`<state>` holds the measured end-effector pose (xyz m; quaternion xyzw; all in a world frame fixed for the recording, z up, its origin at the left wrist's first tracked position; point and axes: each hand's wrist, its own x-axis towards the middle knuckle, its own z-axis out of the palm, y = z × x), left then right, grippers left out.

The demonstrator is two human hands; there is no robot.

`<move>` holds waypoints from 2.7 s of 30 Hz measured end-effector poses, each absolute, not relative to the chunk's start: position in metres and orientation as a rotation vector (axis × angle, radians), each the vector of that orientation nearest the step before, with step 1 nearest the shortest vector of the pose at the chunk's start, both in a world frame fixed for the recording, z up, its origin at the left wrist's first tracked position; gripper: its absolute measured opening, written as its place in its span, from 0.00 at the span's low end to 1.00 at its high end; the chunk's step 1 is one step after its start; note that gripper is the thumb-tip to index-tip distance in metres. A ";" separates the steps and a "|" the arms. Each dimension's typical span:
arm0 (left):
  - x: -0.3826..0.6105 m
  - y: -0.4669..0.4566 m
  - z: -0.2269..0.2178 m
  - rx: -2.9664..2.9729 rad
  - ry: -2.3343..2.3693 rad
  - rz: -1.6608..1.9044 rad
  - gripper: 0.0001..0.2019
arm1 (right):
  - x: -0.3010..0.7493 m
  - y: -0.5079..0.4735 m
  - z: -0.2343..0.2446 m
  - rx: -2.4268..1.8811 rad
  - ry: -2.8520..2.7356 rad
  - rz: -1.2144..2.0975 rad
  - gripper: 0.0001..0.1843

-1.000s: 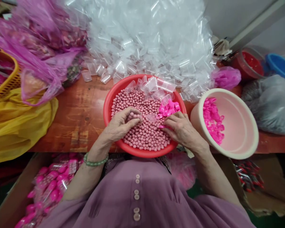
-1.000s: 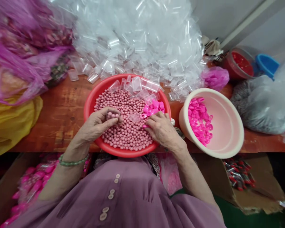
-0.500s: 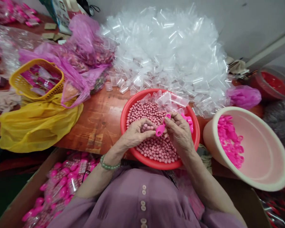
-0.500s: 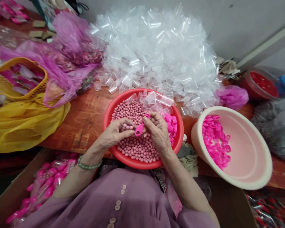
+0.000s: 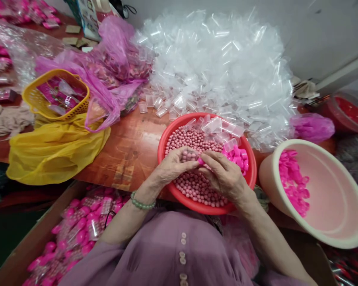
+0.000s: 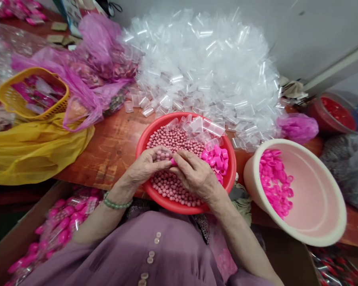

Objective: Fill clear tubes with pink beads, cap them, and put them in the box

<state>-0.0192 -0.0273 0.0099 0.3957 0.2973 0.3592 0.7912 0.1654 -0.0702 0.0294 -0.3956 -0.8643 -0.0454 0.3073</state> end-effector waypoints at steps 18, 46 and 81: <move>-0.028 -0.031 0.002 0.649 0.285 0.601 0.18 | 0.152 -0.048 0.045 -1.275 -1.396 0.826 0.08; -0.021 -0.023 0.006 1.003 0.561 0.565 0.23 | 0.150 -0.043 0.029 -1.241 -1.684 0.637 0.07; -0.021 -0.021 -0.001 0.554 0.396 0.660 0.19 | 0.133 -0.044 0.018 -1.100 -2.290 -0.278 0.38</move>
